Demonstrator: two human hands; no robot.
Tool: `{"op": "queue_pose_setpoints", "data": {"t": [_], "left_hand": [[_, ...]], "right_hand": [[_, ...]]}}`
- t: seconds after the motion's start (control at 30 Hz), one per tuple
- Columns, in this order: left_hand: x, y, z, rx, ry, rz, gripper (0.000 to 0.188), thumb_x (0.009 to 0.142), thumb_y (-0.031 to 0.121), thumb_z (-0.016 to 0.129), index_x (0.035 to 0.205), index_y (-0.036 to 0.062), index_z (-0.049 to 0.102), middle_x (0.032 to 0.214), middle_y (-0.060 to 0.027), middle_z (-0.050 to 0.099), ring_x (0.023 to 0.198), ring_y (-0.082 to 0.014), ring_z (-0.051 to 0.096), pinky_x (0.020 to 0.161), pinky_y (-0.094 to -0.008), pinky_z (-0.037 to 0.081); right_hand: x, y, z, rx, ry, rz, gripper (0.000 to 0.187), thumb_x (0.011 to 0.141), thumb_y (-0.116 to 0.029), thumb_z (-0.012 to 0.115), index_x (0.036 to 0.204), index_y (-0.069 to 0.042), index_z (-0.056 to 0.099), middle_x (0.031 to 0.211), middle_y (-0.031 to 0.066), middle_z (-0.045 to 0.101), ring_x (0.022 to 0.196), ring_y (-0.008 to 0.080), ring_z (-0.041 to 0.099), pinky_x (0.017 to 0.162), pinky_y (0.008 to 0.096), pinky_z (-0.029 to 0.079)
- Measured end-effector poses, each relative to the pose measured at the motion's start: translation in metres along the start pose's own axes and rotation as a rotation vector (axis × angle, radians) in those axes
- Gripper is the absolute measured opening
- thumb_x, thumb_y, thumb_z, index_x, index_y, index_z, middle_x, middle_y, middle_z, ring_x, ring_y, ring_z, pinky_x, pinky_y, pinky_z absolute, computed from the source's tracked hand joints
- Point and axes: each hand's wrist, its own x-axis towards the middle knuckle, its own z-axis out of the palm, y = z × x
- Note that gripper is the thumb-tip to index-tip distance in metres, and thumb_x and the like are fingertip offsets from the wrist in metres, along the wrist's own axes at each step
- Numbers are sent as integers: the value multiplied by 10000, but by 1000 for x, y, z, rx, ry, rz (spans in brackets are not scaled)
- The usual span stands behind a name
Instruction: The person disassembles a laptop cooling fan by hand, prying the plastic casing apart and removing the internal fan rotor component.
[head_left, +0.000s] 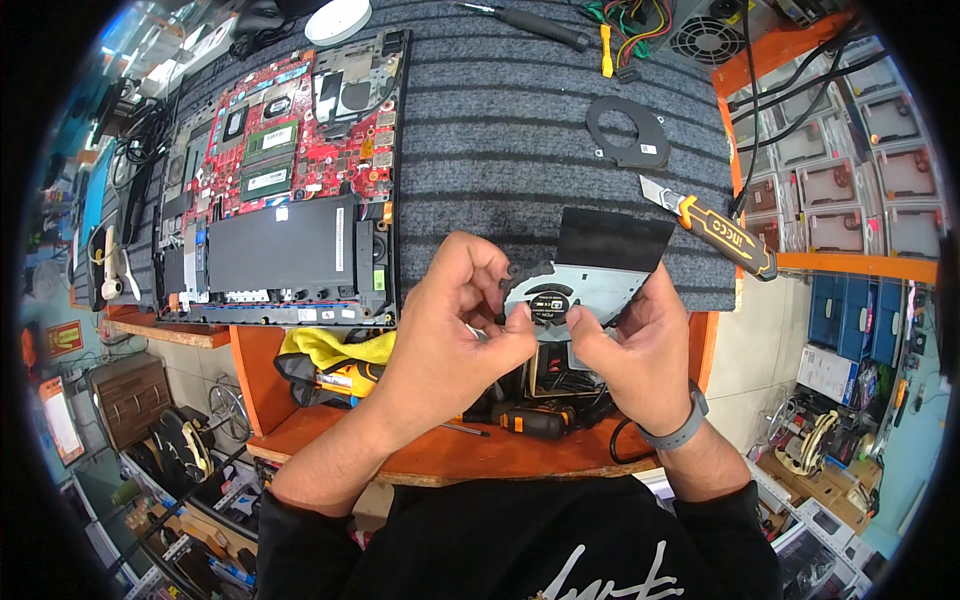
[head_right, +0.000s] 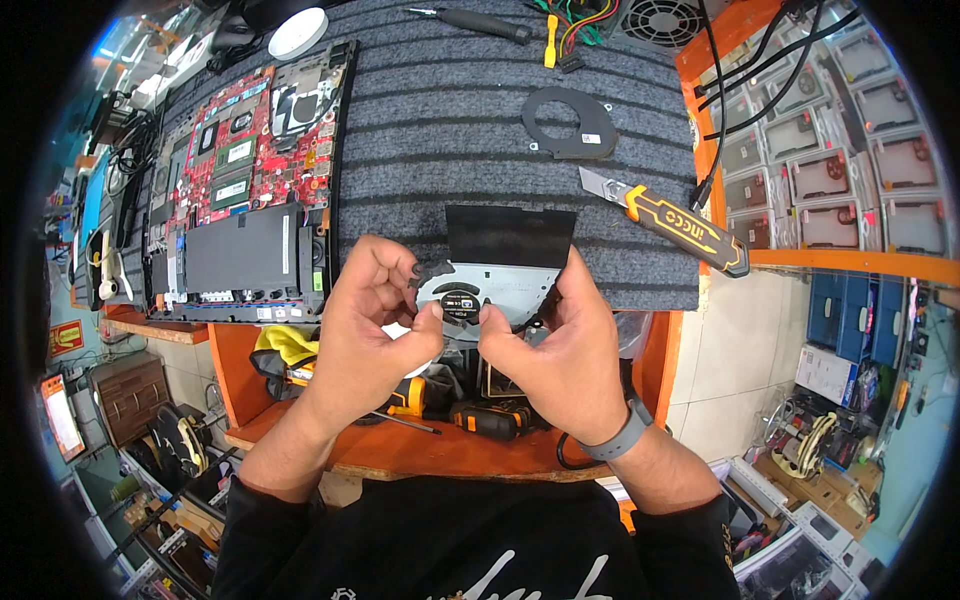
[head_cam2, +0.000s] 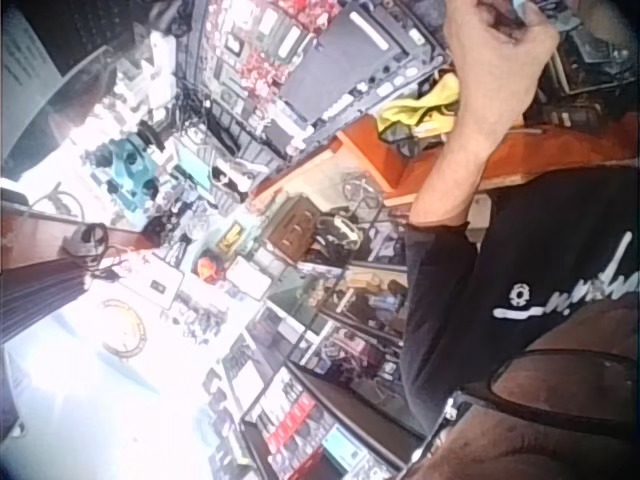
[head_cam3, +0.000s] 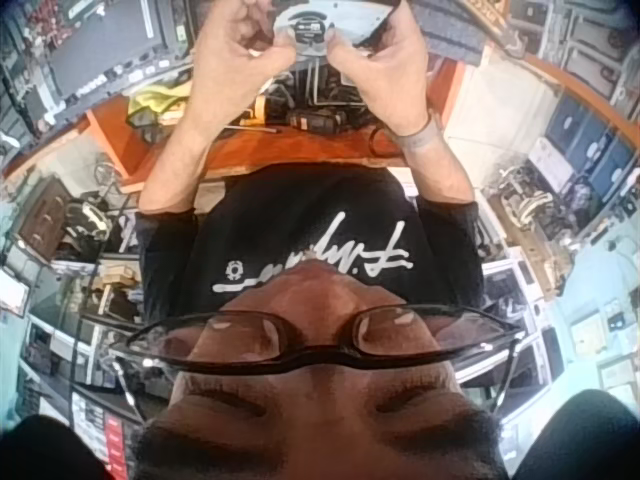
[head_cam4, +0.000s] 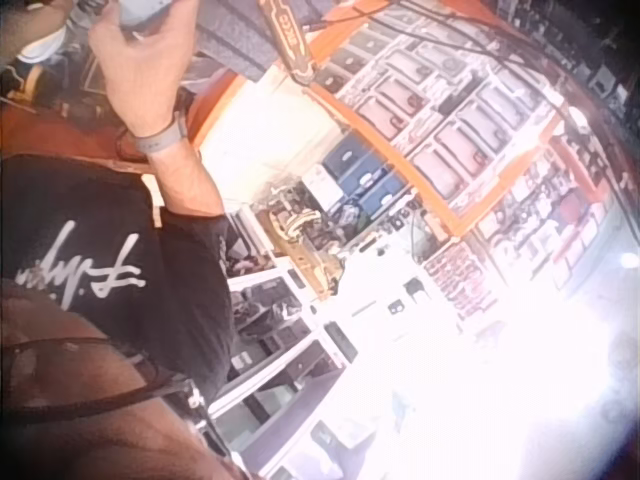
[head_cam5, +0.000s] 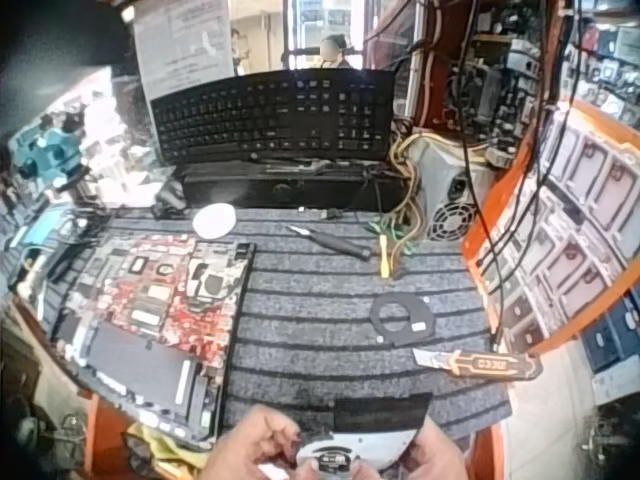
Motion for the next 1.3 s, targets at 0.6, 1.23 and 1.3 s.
{"op": "queue_pose_setpoints", "data": {"t": [0.6,1.23,1.3], "left_hand": [[1,0,-9,269,34,398,358,834,61,765,1088,46,513,930,-79,568,715,-132,607,612,-263,516],[1,-10,-6,334,55,541,398,828,79,766,1055,43,440,842,-107,558,596,-194,620,522,-306,504],[2,-13,-5,319,58,556,405,824,81,770,1052,45,437,833,-103,556,603,-190,628,517,-302,499]], "right_hand": [[-5,-1,-5,-134,61,-216,375,845,18,738,1160,22,534,1065,93,675,950,131,658,810,278,532],[-2,13,-9,-365,83,-495,332,802,-24,784,1010,-16,525,871,104,607,729,175,594,624,308,479],[-3,14,-9,-368,89,-481,334,803,-28,783,1015,-13,525,872,103,602,734,175,593,634,306,479]]}}
